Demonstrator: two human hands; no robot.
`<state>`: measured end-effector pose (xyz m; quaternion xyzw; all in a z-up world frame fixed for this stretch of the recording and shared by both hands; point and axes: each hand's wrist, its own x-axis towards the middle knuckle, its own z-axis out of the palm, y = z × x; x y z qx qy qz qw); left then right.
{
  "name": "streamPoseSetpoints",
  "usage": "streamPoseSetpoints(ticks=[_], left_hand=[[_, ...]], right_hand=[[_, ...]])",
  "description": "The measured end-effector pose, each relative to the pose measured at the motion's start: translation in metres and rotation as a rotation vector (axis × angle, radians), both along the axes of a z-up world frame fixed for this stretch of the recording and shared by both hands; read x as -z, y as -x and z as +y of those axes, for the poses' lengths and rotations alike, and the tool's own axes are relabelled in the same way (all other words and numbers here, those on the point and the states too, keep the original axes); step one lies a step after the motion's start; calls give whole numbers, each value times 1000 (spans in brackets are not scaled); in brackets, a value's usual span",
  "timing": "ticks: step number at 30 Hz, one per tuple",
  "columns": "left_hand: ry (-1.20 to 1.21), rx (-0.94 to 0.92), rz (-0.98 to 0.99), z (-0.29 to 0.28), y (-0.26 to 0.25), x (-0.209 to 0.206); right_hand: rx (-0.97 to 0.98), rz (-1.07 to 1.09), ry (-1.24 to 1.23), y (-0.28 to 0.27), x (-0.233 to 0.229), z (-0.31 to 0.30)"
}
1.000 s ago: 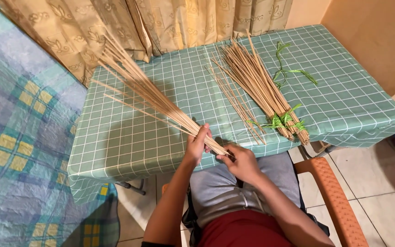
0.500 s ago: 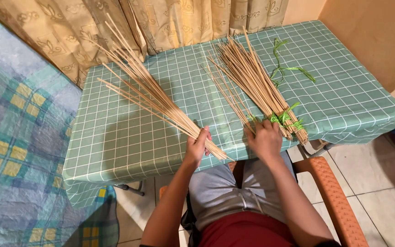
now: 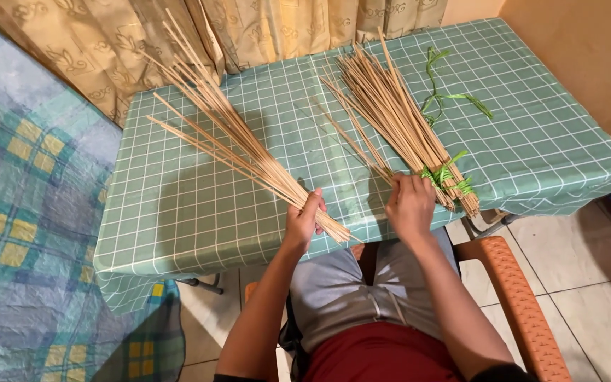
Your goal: Assembling brooms by bundling thin wooden sticks together using green plastic ties.
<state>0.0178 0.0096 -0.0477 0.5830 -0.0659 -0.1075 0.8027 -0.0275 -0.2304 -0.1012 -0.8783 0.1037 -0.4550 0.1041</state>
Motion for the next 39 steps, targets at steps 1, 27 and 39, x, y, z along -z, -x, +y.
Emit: streamPoseSetpoints(ticks=[1, 27, 39], left_hand=[[1, -3, 2, 0, 2, -1], [204, 102, -54, 3, 3, -19], [83, -56, 52, -3, -2, -2]], right_hand=[[-3, 2, 1, 1, 2, 1], [-440, 108, -633, 39, -43, 94], [-595, 106, -771, 45, -73, 103]])
